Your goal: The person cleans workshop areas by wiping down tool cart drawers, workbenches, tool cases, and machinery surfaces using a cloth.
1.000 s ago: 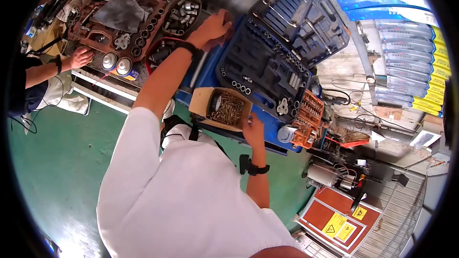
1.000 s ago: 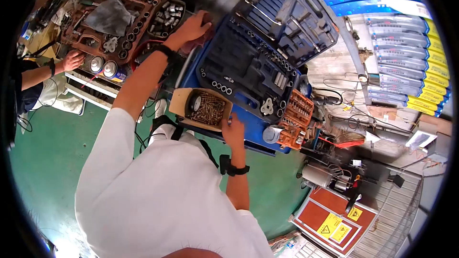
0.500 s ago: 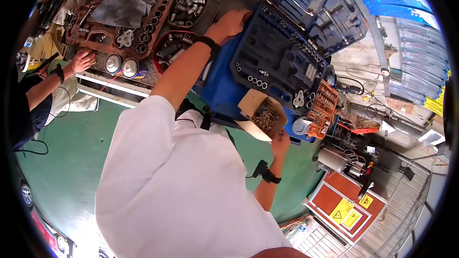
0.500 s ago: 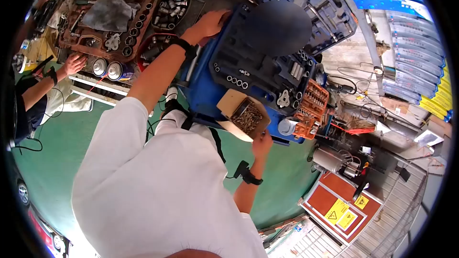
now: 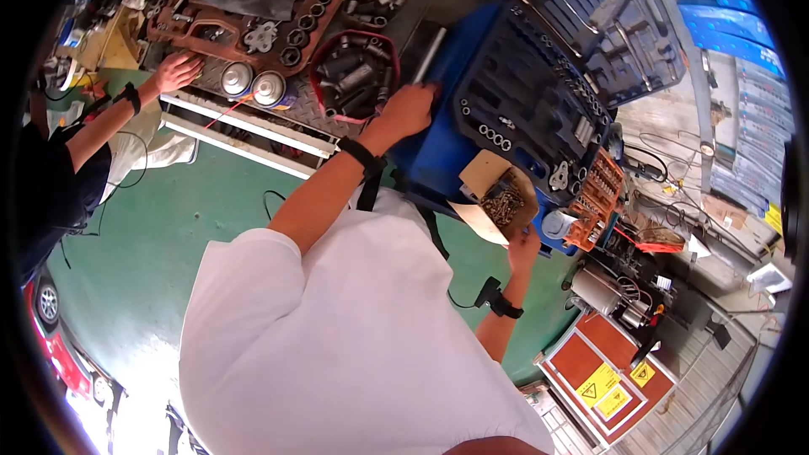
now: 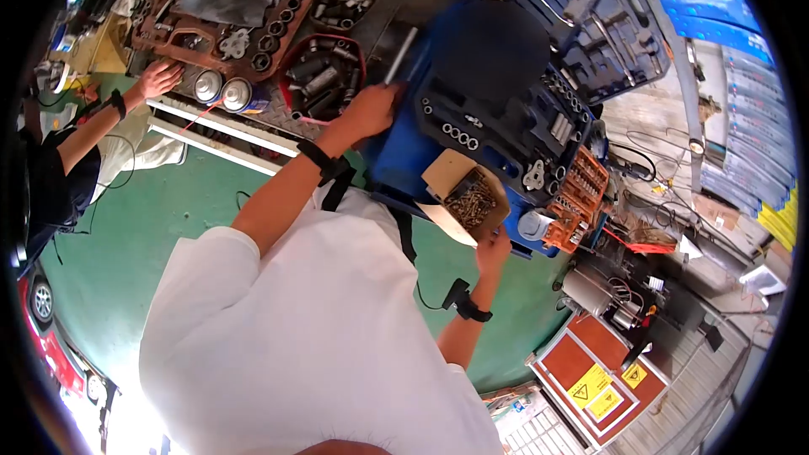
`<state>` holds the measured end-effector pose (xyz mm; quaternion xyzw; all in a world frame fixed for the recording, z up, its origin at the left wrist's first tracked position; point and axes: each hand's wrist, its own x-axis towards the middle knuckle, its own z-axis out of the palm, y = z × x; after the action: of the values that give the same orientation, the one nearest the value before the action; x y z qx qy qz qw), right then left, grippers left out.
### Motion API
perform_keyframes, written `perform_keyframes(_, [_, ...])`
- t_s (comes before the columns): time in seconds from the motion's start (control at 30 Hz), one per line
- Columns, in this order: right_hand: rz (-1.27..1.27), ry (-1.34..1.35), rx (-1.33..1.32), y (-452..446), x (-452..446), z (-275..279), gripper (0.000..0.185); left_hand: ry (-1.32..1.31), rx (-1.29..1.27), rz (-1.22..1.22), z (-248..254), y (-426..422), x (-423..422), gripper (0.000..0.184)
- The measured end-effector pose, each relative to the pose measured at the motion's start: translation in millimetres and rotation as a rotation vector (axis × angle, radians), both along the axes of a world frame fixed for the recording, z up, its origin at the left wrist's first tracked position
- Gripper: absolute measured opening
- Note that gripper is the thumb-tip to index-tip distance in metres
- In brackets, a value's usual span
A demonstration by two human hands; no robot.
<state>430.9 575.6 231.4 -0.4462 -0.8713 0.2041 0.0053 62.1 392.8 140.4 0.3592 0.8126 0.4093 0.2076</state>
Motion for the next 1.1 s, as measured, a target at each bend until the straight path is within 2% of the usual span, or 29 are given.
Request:
perform_keyframes(0.07, [-0.122,0.059,-0.201,6.6,6.6,-8.1,0.033,-0.046,-0.006,0.011,11.8,-18.0,9.6,0.043])
perform_keyframes(0.13, [-0.146,0.112,-0.293,3.0,1.9,-4.2,0.032,-0.109,-0.103,-0.015,25.2,-28.6,17.1,0.042])
perform_keyframes(0.17, [-0.184,0.168,-0.379,1.0,1.9,-0.9,0.032,-0.110,-0.092,-0.017,17.3,-30.9,20.5,0.035])
perform_keyframes(0.27, [-0.242,0.251,-0.443,-4.3,-2.2,2.9,0.033,-0.187,-0.218,-0.127,44.1,-44.8,20.6,0.027])
perform_keyframes(0.4, [-0.237,0.173,-0.408,-2.2,-1.7,3.1,0.035,-0.222,-0.189,-0.164,35.9,-54.4,24.3,0.023])
perform_keyframes(0.47, [-0.177,0.130,-0.374,2.5,4.1,-1.0,0.037,-0.208,-0.101,-0.114,27.5,-53.9,24.3,0.021])
perform_keyframes(0.5, [-0.181,0.129,-0.376,3.1,5.6,-0.6,0.037,-0.210,-0.104,-0.118,33.6,-53.8,25.9,0.021])
perform_keyframes(0.57, [-0.136,0.058,-0.296,4.0,7.4,-1.7,0.036,-0.227,-0.006,0.055,48.1,-47.3,28.5,0.022])
perform_keyframes(0.6, [-0.148,0.057,-0.297,-0.9,6.1,-2.3,0.036,-0.230,-0.009,0.044,54.7,-43.9,27.1,0.022])
perform_keyframes(0.67, [-0.260,0.369,-0.441,-11.2,-3.4,1.8,0.036,-0.192,0.252,0.221,64.6,-34.1,24.9,0.027])
perform_keyframes(0.7, [-0.231,0.302,-0.430,-11.3,-4.5,6.9,0.035,-0.196,0.254,0.211,64.9,-27.5,24.3,0.027])
perform_keyframes(0.77, [-0.202,0.248,-0.390,-1.1,6.0,-1.3,0.035,-0.184,0.345,0.339,64.0,-11.1,15.2,0.032])
perform_keyframes(0.9, [-0.189,0.194,-0.347,3.2,10.6,-7.9,0.031,-0.114,0.449,0.386,45.5,36.2,-14.8,0.033])
perform_keyframes(1.0, [-0.205,0.230,-0.304,-2.0,6.2,-6.1,0.030,-0.192,0.441,0.400,36.1,69.2,-51.2,0.032])
perform_keyframes(1.07, [-0.140,0.211,-0.282,-1.4,6.6,-6.7,0.033,0.143,0.537,0.263,30.2,93.8,-72.0,0.034])
perform_keyframes(1.1, [-0.088,0.180,-0.244,0.0,7.8,-6.4,0.035,0.147,0.533,0.267,32.9,101.2,-85.7,0.034])
